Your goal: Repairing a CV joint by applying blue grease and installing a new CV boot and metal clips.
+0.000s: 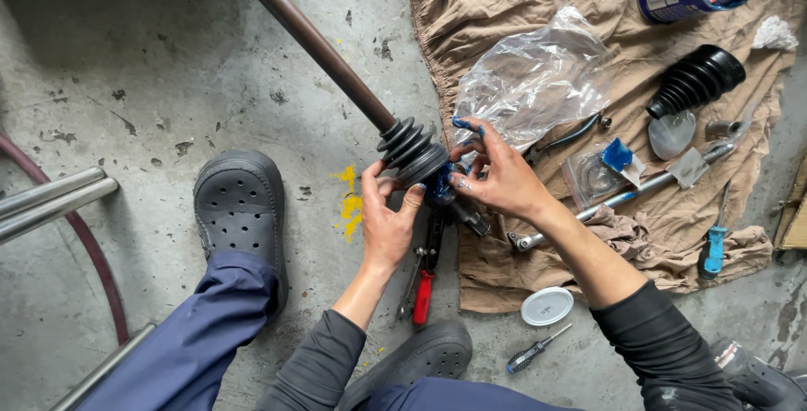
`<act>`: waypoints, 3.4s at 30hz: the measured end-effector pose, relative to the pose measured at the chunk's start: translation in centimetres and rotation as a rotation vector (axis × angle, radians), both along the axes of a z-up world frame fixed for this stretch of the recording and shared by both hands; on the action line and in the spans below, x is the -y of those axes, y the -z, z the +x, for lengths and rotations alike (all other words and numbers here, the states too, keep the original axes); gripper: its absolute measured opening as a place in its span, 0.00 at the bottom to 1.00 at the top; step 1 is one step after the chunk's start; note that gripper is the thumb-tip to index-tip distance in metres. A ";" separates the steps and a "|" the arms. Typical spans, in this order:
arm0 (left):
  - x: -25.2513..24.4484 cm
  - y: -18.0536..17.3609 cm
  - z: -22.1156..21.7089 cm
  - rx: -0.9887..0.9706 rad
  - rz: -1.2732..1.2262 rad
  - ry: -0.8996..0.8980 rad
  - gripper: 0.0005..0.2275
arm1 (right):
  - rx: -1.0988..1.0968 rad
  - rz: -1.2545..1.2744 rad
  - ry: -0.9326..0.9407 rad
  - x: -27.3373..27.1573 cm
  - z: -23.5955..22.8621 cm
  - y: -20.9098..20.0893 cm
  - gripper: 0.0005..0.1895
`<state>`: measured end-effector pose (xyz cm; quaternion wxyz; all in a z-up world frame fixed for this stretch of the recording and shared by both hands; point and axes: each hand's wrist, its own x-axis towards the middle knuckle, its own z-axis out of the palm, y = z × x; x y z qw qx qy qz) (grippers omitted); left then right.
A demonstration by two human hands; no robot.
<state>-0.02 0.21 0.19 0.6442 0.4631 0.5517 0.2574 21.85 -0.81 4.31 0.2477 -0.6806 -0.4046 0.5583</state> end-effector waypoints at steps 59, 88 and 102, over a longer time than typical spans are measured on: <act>0.5 -0.4 -0.2 -0.048 0.003 0.023 0.33 | 0.289 0.528 -0.046 3.5 -1.9 1.7 0.29; 0.7 -2.0 0.9 -0.099 -0.071 -0.044 0.32 | 0.569 0.285 -0.056 2.7 -4.8 -1.4 0.36; 0.4 -3.9 1.9 -0.117 -0.052 -0.031 0.33 | 0.344 0.402 0.333 6.2 -6.7 5.0 0.51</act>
